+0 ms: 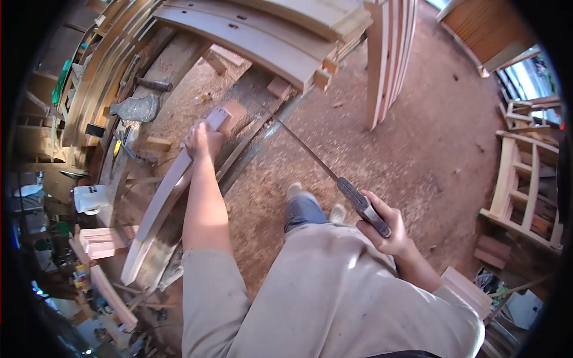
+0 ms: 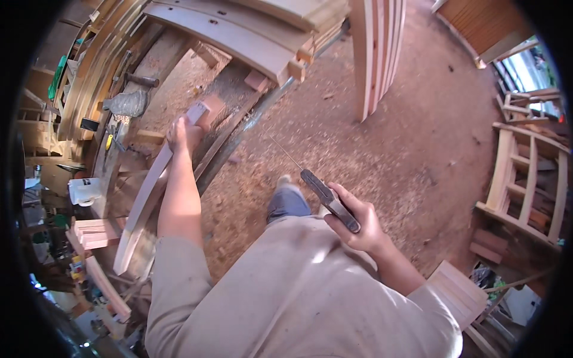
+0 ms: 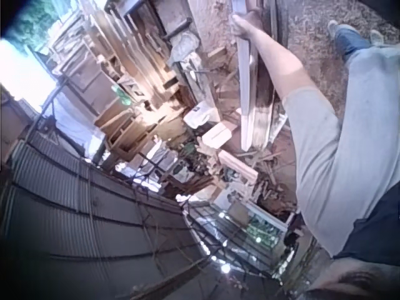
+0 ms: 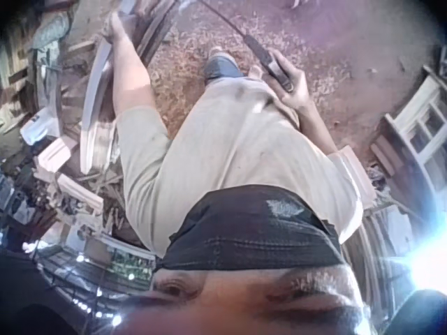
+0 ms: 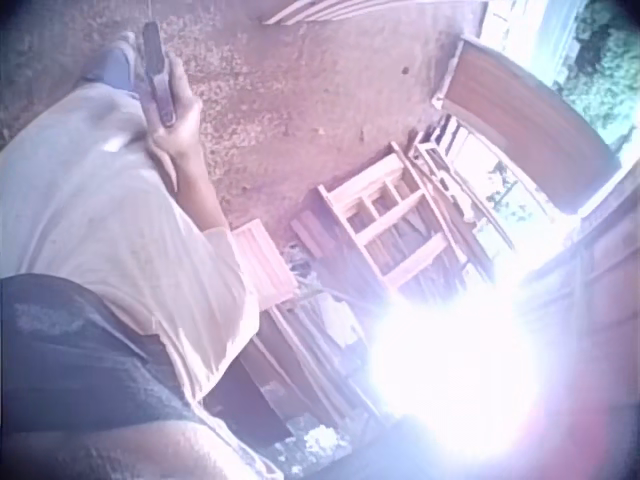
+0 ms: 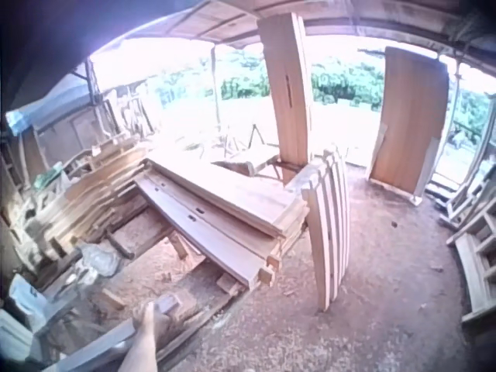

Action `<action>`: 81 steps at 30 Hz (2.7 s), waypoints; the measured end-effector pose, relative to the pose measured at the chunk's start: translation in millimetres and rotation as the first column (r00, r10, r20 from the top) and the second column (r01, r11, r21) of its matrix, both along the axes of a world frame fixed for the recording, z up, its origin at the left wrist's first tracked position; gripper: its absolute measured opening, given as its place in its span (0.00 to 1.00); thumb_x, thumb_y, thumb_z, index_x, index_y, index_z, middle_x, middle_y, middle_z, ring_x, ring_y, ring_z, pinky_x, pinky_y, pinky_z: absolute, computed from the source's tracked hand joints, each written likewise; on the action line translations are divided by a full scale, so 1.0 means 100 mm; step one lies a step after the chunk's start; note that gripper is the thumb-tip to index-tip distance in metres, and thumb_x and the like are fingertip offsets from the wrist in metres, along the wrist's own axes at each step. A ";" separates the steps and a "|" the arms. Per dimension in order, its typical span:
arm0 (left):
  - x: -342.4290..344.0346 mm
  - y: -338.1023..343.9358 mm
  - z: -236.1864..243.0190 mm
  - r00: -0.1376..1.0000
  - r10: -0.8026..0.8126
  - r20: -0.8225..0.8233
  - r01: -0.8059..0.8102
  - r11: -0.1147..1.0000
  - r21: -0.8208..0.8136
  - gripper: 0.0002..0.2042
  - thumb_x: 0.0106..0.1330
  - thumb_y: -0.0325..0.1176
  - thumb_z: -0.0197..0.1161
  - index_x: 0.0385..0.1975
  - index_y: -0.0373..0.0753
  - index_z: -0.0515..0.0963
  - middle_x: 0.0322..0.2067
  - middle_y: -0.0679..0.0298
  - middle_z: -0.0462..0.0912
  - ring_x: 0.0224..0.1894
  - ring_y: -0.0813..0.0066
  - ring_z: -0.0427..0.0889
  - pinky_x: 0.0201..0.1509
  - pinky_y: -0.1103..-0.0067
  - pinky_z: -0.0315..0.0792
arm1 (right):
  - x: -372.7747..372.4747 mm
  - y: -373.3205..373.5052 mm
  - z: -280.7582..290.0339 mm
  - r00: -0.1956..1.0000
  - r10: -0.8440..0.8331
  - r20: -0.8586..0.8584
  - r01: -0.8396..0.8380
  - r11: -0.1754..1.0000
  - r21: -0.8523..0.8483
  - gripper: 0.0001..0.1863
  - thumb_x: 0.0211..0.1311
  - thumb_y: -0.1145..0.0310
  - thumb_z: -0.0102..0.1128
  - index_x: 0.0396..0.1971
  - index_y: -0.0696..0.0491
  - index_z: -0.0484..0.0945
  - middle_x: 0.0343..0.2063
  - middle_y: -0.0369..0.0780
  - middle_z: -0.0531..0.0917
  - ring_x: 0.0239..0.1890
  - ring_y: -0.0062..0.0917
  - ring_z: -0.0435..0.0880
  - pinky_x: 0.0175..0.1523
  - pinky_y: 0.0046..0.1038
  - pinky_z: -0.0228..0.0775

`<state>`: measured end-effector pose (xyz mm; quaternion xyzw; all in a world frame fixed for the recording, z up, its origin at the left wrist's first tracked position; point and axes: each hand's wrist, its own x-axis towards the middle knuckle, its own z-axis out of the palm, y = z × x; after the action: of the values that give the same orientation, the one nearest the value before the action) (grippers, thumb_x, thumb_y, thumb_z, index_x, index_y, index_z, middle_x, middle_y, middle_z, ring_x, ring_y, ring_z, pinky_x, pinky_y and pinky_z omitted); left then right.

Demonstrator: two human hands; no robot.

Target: The person saws through a piece of wood by hand using a hand saw.

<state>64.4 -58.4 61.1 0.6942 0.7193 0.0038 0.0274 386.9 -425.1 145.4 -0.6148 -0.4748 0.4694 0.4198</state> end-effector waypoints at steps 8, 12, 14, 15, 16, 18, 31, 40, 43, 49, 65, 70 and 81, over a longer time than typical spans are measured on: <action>0.02 -0.02 0.00 0.985 -0.017 0.171 0.004 0.997 0.073 0.25 0.51 0.45 0.77 0.48 0.39 0.84 0.54 0.54 0.84 0.62 0.52 0.79 0.69 0.61 0.69 | 0.02 -0.07 -0.14 0.949 -0.113 0.296 0.124 0.992 -0.019 0.33 0.63 0.73 0.69 0.69 0.54 0.72 0.36 0.40 0.87 0.34 0.17 0.83 0.44 0.25 0.77; 0.04 -0.11 0.17 0.976 -0.002 0.216 -0.011 0.998 0.059 0.28 0.49 0.47 0.78 0.49 0.40 0.84 0.52 0.48 0.85 0.58 0.50 0.83 0.65 0.61 0.74 | 0.11 -0.14 -0.49 0.979 -0.138 0.149 0.140 0.990 -0.002 0.33 0.62 0.71 0.70 0.69 0.52 0.72 0.39 0.40 0.87 0.40 0.18 0.83 0.50 0.25 0.76; -0.05 -0.07 0.10 0.980 -0.044 0.195 0.027 0.995 0.093 0.28 0.49 0.48 0.80 0.48 0.39 0.84 0.51 0.48 0.86 0.57 0.49 0.83 0.63 0.61 0.75 | 0.12 0.11 -0.67 0.982 -0.117 0.149 0.105 0.991 0.083 0.33 0.62 0.70 0.71 0.69 0.52 0.73 0.42 0.43 0.87 0.43 0.19 0.84 0.54 0.26 0.76; -0.05 -0.07 0.09 0.978 -0.063 0.200 0.043 0.994 0.103 0.28 0.49 0.48 0.80 0.47 0.39 0.84 0.50 0.48 0.86 0.56 0.49 0.84 0.63 0.61 0.75 | 0.09 0.37 -0.73 0.981 -0.092 0.172 0.073 0.991 0.113 0.33 0.62 0.70 0.71 0.69 0.52 0.73 0.43 0.43 0.88 0.43 0.19 0.84 0.54 0.27 0.76; -0.10 -0.04 0.03 0.977 -0.027 0.210 0.007 0.995 0.095 0.29 0.48 0.49 0.80 0.47 0.37 0.83 0.50 0.48 0.86 0.56 0.48 0.84 0.63 0.61 0.76 | 0.02 0.68 -0.76 0.979 -0.064 0.195 0.036 0.989 0.142 0.34 0.62 0.70 0.71 0.69 0.51 0.72 0.43 0.44 0.88 0.44 0.20 0.84 0.54 0.27 0.76; -0.01 -0.01 0.03 0.969 -0.072 0.234 0.058 0.996 0.067 0.30 0.51 0.49 0.79 0.50 0.36 0.82 0.52 0.48 0.84 0.58 0.47 0.82 0.65 0.61 0.74 | 0.01 1.19 -0.79 0.984 0.015 0.178 -0.039 0.991 0.132 0.34 0.64 0.69 0.71 0.69 0.53 0.71 0.44 0.45 0.88 0.45 0.20 0.84 0.54 0.28 0.76; -1.56 -0.56 -0.20 0.973 0.038 0.226 -0.069 0.989 0.133 0.37 0.37 0.58 0.83 0.43 0.35 0.83 0.44 0.46 0.86 0.49 0.43 0.84 0.58 0.57 0.75 | 0.21 -0.05 -0.61 0.978 -0.126 0.166 0.106 0.987 0.120 0.34 0.64 0.69 0.72 0.70 0.52 0.72 0.42 0.37 0.89 0.40 0.15 0.83 0.49 0.24 0.77; -1.58 -0.99 -0.23 0.991 0.094 0.096 -0.121 0.935 0.333 0.35 0.35 0.48 0.87 0.43 0.37 0.83 0.50 0.62 0.85 0.55 0.51 0.80 0.66 0.56 0.66 | 0.43 -1.49 -0.31 0.944 -0.168 0.284 0.185 0.982 -0.033 0.33 0.60 0.72 0.75 0.66 0.56 0.75 0.39 0.37 0.88 0.39 0.14 0.83 0.47 0.22 0.76; -1.56 -1.16 -0.47 0.994 -0.021 0.103 -0.037 0.847 0.530 0.34 0.36 0.49 0.87 0.43 0.39 0.83 0.52 0.64 0.85 0.54 0.53 0.80 0.65 0.55 0.66 | 0.38 -1.43 -0.35 0.940 -0.178 0.290 0.187 0.982 -0.005 0.33 0.60 0.72 0.74 0.66 0.56 0.75 0.39 0.37 0.88 0.40 0.15 0.84 0.47 0.22 0.76; -1.39 -1.64 -0.75 0.992 -0.019 0.126 -0.050 0.854 0.518 0.28 0.48 0.57 0.79 0.31 0.35 0.85 0.64 0.63 0.78 0.63 0.48 0.76 0.65 0.45 0.63 | 0.05 -0.28 -0.47 0.944 -0.133 0.303 0.113 0.990 0.082 0.33 0.62 0.67 0.74 0.67 0.54 0.74 0.35 0.40 0.88 0.35 0.17 0.84 0.46 0.25 0.78; -0.39 -0.97 -0.62 0.877 -0.341 0.340 0.101 0.820 0.563 0.27 0.59 0.41 0.70 0.57 0.34 0.80 0.56 0.51 0.84 0.61 0.50 0.79 0.67 0.57 0.67 | -0.31 0.13 -0.24 0.972 -0.204 0.118 0.181 0.967 0.176 0.32 0.61 0.77 0.70 0.66 0.60 0.72 0.38 0.34 0.84 0.40 0.15 0.79 0.47 0.21 0.73; 0.58 -0.27 -0.34 0.696 -0.520 0.494 0.311 0.839 0.445 0.21 0.60 0.40 0.73 0.47 0.30 0.84 0.59 0.49 0.82 0.64 0.48 0.77 0.69 0.58 0.67 | -0.53 0.02 -0.17 0.933 -0.330 0.141 0.287 0.921 0.262 0.32 0.58 0.78 0.71 0.64 0.61 0.74 0.32 0.35 0.84 0.34 0.15 0.80 0.42 0.22 0.74; 1.49 1.01 -0.32 0.792 -0.411 0.451 0.429 0.901 0.067 0.17 0.61 0.37 0.64 0.44 0.31 0.83 0.57 0.41 0.80 0.60 0.36 0.77 0.63 0.57 0.75 | -0.92 -0.40 -0.19 0.863 -0.443 0.243 0.413 0.896 0.163 0.34 0.57 0.70 0.76 0.64 0.61 0.76 0.31 0.36 0.86 0.33 0.13 0.82 0.41 0.22 0.76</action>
<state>213.8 42.5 29.6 0.8152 0.5204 0.1459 0.2082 294.8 -464.8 126.0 -0.7408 -0.4039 0.2491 0.4755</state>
